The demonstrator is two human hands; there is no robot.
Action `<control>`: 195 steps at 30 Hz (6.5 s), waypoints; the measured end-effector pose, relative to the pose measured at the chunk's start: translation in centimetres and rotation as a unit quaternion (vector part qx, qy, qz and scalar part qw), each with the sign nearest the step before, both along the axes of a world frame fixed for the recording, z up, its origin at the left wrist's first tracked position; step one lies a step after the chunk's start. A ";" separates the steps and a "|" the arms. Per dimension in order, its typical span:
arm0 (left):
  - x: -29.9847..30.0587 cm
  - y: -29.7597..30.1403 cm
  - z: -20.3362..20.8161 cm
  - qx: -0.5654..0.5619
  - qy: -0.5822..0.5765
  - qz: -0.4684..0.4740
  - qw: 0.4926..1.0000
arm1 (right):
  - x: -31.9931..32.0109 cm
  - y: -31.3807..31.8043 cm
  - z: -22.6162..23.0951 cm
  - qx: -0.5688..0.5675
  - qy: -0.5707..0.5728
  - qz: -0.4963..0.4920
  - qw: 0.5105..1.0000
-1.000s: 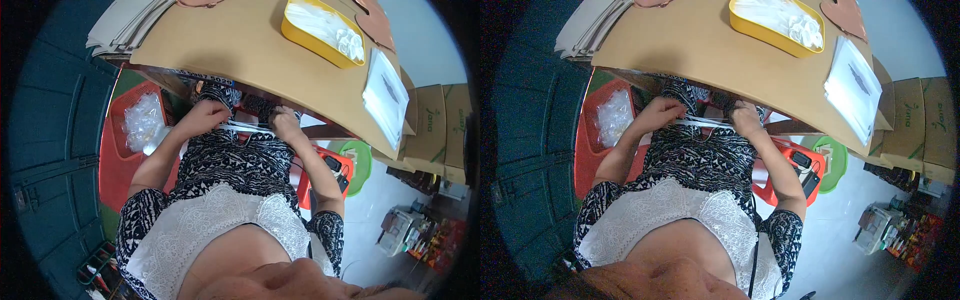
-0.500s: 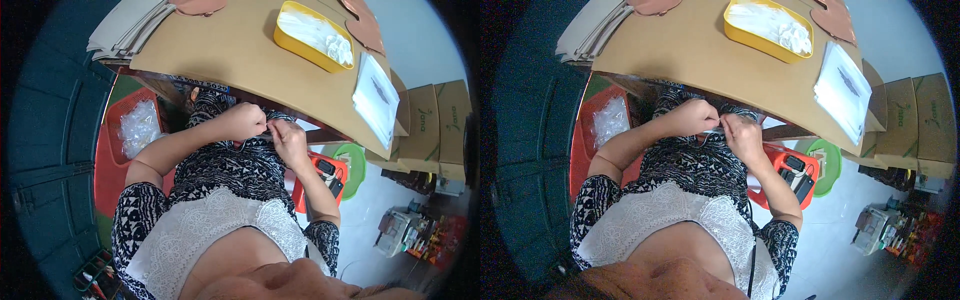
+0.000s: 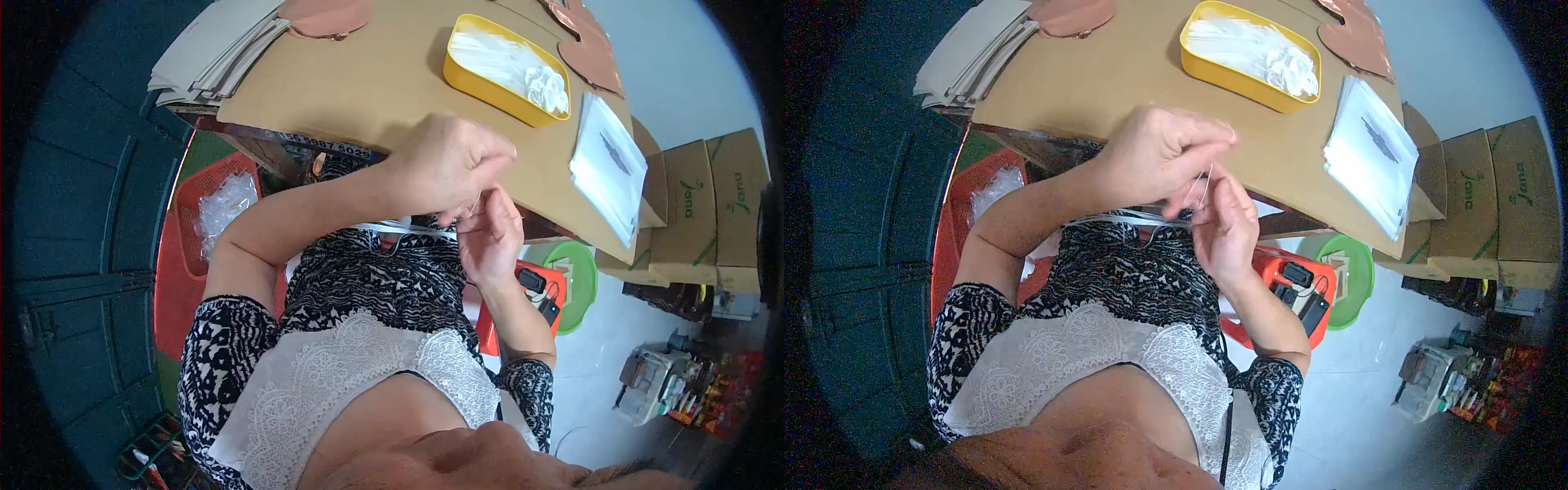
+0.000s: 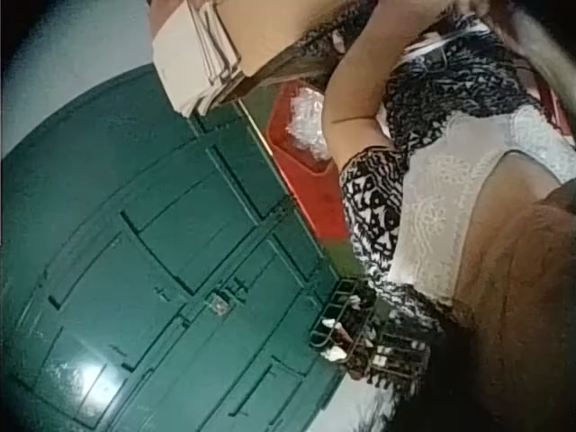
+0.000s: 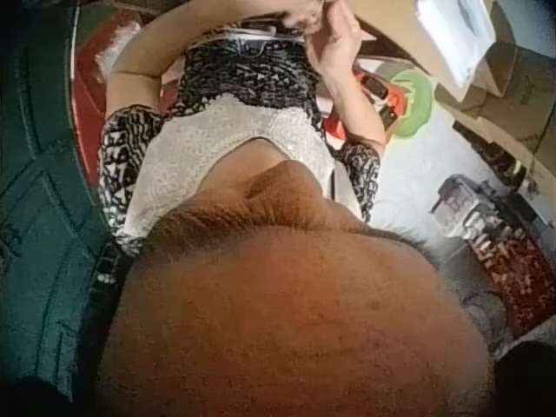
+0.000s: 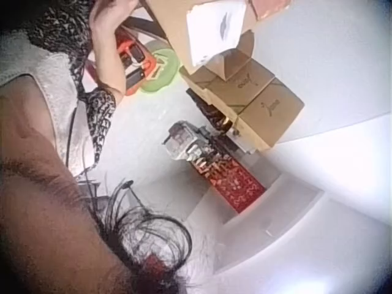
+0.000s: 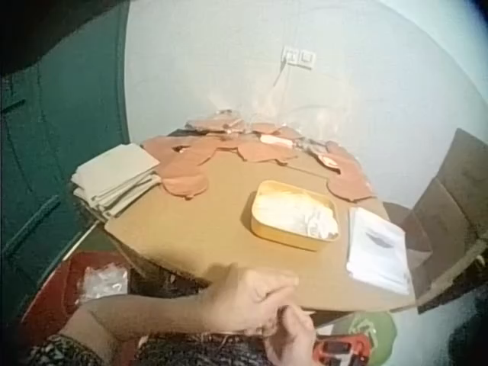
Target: The person assembles small white plastic components by threading or fitting them together by hand.
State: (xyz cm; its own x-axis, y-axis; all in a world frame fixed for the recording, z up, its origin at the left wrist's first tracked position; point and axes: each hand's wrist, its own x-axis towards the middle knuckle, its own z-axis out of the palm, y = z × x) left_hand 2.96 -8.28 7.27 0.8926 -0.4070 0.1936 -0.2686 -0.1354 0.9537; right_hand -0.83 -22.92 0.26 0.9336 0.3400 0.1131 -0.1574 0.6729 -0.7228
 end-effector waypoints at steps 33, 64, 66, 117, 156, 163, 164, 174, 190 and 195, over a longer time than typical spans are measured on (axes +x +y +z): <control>0.3 3.1 0.3 -0.021 -0.124 -0.254 0.959 | 1.5 -3.5 3.8 -0.444 -0.352 -0.125 0.814; -0.3 3.6 1.0 0.013 0.036 -0.257 0.966 | 1.4 -4.4 1.1 -0.443 -0.345 -0.058 0.825; 0.0 3.4 0.5 0.029 -0.030 -0.199 0.979 | 1.2 -4.3 2.2 -0.452 -0.392 -0.070 0.798; 0.6 4.9 -1.5 0.029 0.089 -0.346 0.933 | 1.6 -3.6 2.5 -0.436 -0.366 -0.129 0.812; -1.7 3.3 -3.9 -0.167 0.198 -0.121 0.958 | 0.3 -1.0 0.1 -0.321 -0.166 -0.056 0.931; -1.3 3.7 -4.5 -0.155 0.195 -0.056 0.967 | -0.3 -1.6 0.4 -0.446 -0.353 -0.036 0.822; -1.3 3.7 -4.4 -0.105 0.176 -0.037 0.978 | -0.2 -1.7 0.6 -0.446 -0.354 -0.038 0.821; -2.1 4.7 -3.1 -0.110 0.263 -0.153 0.946 | 0.7 -2.1 3.0 -0.482 -0.421 -0.092 0.762; -2.9 7.6 -5.9 -0.111 0.212 -0.052 0.970 | 10.9 -7.1 8.1 -0.596 -0.451 -0.432 0.505; -3.7 8.1 -7.1 -0.111 0.222 -0.070 0.966 | 15.1 -7.5 7.7 -0.648 -0.480 -0.372 0.460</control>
